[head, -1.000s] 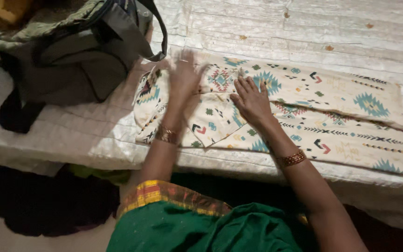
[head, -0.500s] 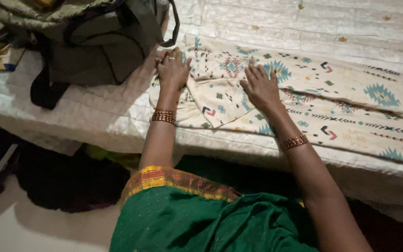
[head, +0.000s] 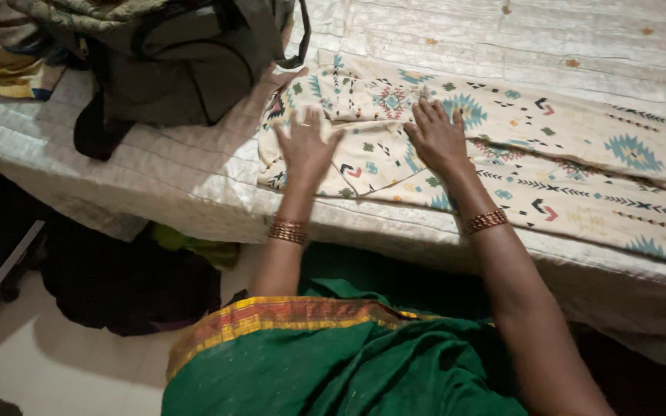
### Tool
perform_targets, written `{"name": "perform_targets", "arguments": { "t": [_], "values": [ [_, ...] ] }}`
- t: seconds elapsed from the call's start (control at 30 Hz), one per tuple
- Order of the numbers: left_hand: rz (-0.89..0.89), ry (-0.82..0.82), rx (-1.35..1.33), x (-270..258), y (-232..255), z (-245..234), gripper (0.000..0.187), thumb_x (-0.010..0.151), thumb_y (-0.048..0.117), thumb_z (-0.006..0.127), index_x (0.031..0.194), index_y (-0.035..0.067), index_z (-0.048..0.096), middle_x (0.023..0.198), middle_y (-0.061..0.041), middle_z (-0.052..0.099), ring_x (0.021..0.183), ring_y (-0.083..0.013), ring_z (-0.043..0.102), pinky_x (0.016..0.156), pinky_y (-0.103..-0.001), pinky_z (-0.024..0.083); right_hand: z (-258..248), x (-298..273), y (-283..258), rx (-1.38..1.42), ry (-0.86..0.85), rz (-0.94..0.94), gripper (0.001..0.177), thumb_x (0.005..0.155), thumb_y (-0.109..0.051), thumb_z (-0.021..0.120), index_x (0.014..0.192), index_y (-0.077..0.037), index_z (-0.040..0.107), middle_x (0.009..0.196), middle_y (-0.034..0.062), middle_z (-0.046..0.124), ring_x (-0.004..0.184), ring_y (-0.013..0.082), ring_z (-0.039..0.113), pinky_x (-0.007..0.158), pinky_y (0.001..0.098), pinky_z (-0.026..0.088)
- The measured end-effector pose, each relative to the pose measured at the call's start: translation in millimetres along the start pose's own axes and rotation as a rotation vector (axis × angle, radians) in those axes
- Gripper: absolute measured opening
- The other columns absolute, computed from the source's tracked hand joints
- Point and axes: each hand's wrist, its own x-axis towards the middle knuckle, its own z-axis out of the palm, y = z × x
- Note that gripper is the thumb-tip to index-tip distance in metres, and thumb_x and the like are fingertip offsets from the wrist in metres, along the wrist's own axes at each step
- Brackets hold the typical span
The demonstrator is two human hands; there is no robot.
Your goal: The person folds a patterned garment by smoothing it out, bringing the sides together, and repeatedly folding it into a rectangular shape on a bed.
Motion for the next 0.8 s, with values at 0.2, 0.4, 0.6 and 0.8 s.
{"name": "perform_targets", "arguments": {
  "t": [0.2, 0.4, 0.6, 0.8],
  "values": [
    [0.043, 0.119, -0.074, 24, 40, -2, 0.087, 0.098, 0.072, 0.032, 0.16, 0.011, 0.024, 0.168, -0.008, 0.018, 0.156, -0.0278, 0.003, 0.119, -0.059, -0.012, -2, -2, -2, 0.017, 0.003, -0.009, 0.066, 0.107, -0.055, 0.028, 0.158, -0.014, 0.038, 0.167, 0.007, 0.03, 0.154, 0.0295, 0.023, 0.122, 0.0597, 0.009],
    [0.31, 0.038, -0.027, 34, 69, 66, 0.076, 0.101, 0.071, 0.027, 0.162, 0.025, 0.028, 0.171, 0.0, 0.021, 0.158, -0.0255, 0.011, 0.126, -0.056, -0.004, -7, -7, -11, 0.025, 0.069, 0.037, 0.068, 0.107, -0.055, 0.024, 0.159, -0.012, 0.038, 0.166, 0.0092, 0.031, 0.152, 0.0314, 0.025, 0.121, 0.0584, 0.009],
    [0.372, 0.173, 0.009, 49, 57, 98, 0.073, 0.103, 0.067, 0.032, 0.158, 0.019, 0.04, 0.167, -0.005, 0.032, 0.155, -0.0301, 0.021, 0.123, -0.062, 0.006, -23, -23, -15, -0.021, 0.105, 0.288, 0.065, 0.109, -0.052, 0.024, 0.157, -0.011, 0.042, 0.161, 0.0117, 0.039, 0.153, 0.0332, 0.029, 0.123, 0.0648, 0.007],
    [0.391, 0.198, -0.044, 47, 56, 92, 0.069, 0.103, 0.061, 0.039, 0.155, 0.016, 0.046, 0.165, -0.009, 0.036, 0.153, -0.0327, 0.024, 0.12, -0.064, 0.008, -42, -45, 12, -0.043, 0.088, 0.406, 0.059, 0.108, -0.051, 0.029, 0.15, -0.014, 0.047, 0.163, 0.0127, 0.036, 0.152, 0.0349, 0.024, 0.119, 0.069, 0.003]
  ]
}}
